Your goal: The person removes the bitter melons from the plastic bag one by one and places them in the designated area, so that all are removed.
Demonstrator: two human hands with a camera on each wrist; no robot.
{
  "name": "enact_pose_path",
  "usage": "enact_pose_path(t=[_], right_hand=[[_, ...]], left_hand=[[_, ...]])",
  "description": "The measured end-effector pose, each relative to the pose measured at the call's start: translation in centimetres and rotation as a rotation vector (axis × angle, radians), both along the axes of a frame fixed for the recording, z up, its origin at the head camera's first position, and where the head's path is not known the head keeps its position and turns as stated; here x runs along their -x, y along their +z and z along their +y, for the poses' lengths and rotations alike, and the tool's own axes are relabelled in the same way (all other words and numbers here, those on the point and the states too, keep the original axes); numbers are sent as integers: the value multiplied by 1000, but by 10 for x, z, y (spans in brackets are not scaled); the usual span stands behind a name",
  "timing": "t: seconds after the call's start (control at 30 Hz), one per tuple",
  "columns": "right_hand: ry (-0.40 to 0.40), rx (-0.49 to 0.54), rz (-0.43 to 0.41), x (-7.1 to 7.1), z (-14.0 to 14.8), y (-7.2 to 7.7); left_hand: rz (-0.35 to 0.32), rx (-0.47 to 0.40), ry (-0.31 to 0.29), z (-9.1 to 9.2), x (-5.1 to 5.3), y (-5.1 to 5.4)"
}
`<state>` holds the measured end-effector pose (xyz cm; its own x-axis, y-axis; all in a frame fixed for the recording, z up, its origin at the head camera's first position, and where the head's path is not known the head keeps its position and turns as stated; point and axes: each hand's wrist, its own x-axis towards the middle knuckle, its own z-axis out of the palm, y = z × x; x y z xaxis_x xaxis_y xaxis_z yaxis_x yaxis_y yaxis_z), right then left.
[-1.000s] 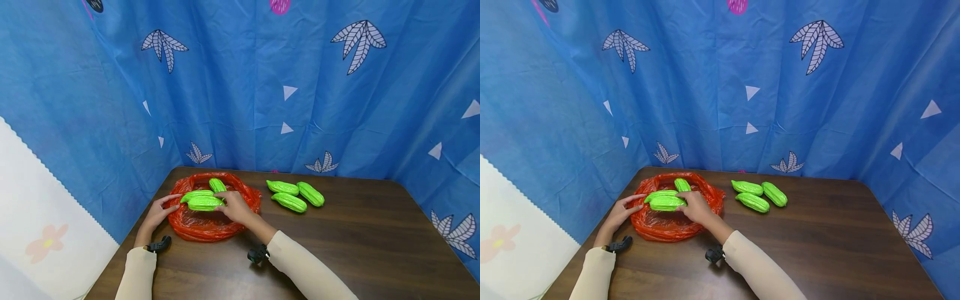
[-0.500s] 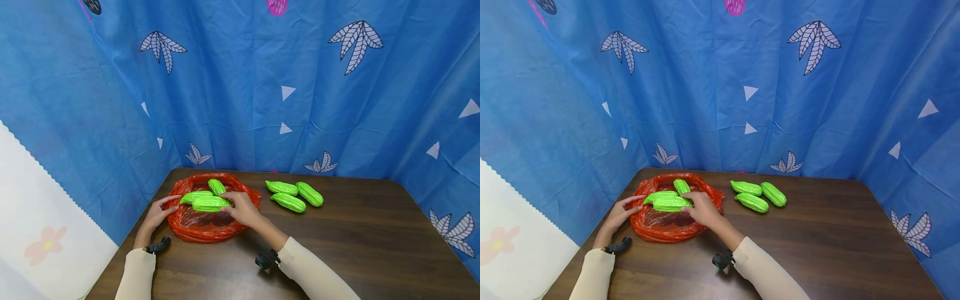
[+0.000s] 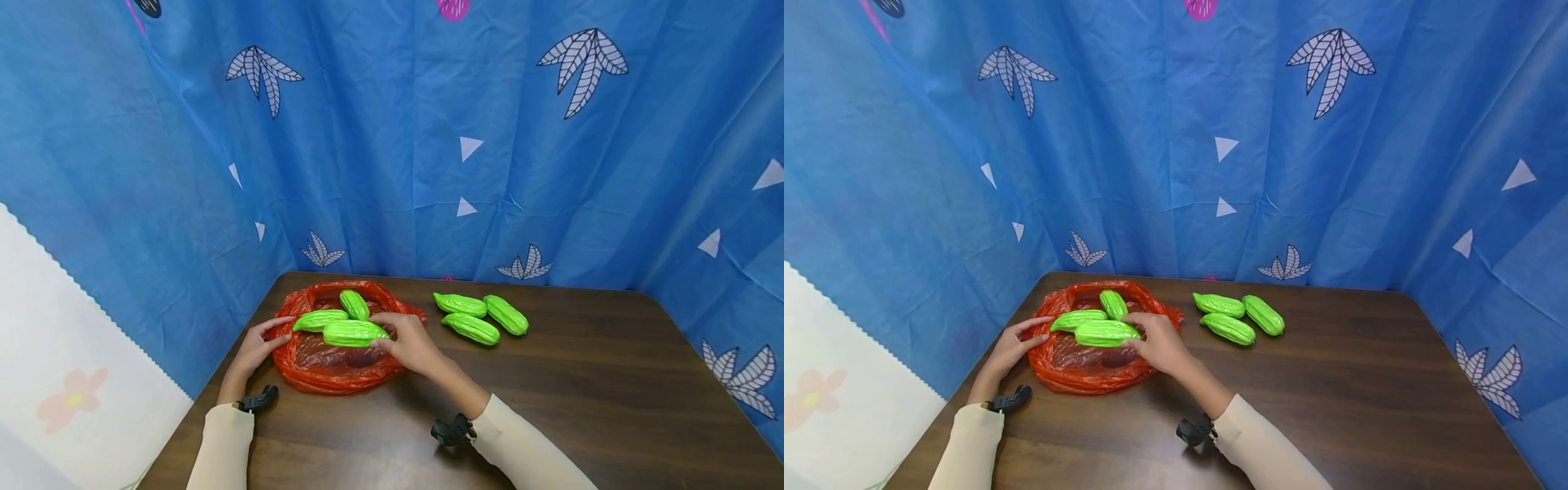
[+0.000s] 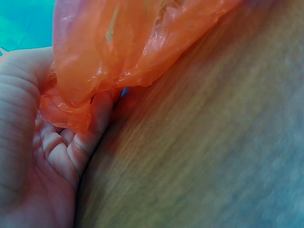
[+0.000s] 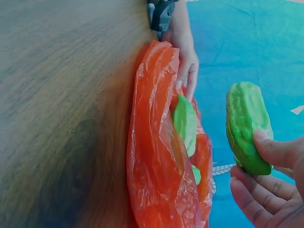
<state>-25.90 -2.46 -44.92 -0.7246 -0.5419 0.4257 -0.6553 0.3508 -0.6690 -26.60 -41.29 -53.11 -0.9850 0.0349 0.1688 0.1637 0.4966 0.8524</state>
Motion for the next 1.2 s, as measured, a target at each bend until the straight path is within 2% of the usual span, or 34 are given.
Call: enact_pose_path(t=[0.17,0.4,0.9,1.2], right_hand=[[-12,-8,5,-5,9,4],[-34,-23,18,-13,20,5],[-63,5,12,-24,52,-4],[-67,30,-12,-33,74,-6]], left_hand=[[-19,-7,8,0,-1,4],[-7,15,10,1,-3,6],[-13,15,18,-3,0,2],[-16,9,13,-1,-2,4]])
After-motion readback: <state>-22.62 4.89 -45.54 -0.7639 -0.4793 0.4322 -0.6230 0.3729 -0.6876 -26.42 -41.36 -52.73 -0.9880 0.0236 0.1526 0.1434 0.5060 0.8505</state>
